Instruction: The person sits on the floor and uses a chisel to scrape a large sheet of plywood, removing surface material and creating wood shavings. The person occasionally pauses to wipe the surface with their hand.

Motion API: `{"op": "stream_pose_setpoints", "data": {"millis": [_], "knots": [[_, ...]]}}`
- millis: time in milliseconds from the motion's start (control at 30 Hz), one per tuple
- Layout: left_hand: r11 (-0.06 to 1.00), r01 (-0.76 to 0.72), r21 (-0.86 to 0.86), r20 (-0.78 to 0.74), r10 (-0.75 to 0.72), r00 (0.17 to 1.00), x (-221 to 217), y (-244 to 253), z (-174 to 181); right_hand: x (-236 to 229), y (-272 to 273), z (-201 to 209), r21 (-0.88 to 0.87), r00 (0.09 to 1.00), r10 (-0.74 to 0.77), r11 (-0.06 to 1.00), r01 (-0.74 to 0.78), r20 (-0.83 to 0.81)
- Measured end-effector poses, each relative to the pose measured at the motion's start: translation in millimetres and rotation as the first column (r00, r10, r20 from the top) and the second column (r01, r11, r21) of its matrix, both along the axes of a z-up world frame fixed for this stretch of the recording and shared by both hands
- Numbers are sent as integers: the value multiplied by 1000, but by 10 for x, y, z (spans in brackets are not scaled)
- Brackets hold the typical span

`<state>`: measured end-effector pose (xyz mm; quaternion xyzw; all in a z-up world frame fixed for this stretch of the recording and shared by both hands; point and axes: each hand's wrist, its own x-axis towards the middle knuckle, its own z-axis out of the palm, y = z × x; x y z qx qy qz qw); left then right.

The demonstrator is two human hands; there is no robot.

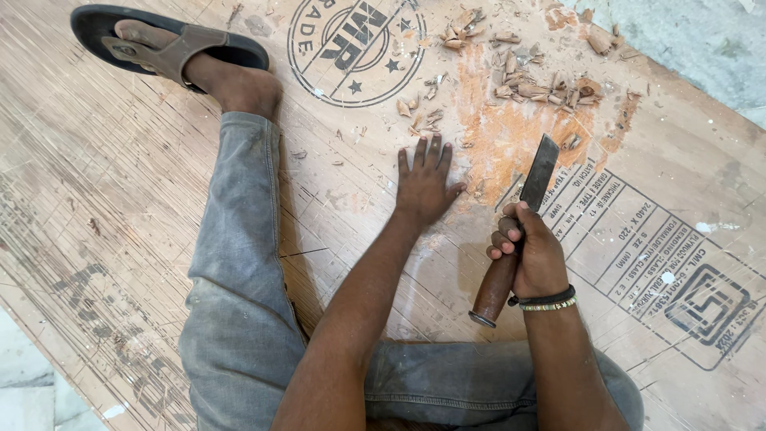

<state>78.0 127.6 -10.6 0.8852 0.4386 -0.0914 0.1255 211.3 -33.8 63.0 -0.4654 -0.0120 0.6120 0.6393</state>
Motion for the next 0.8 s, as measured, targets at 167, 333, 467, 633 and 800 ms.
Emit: {"op": "stream_pose_setpoints", "data": {"millis": [167, 333, 467, 633, 800], "knots": [[998, 45, -45, 29, -43, 999, -76, -120, 28, 6, 14, -11, 21, 1000, 3, 1000, -2, -14], [996, 59, -68, -37, -62, 997, -110, -94, 131, 3, -2, -33, 14, 1000, 5, 1000, -5, -20], [998, 34, -56, -92, -39, 995, -7, -47, 190, 20, 12, -31, -2, 1000, -1, 1000, 1, -16], [997, -2, -71, -109, -6, 994, 122, -73, 149, 27, 13, -3, -11, 999, -28, 1000, 28, -20], [992, 102, -80, 25, -100, 995, 294, -89, 78, 23, 6, 17, -1, 999, -24, 1000, 24, -25]]}}
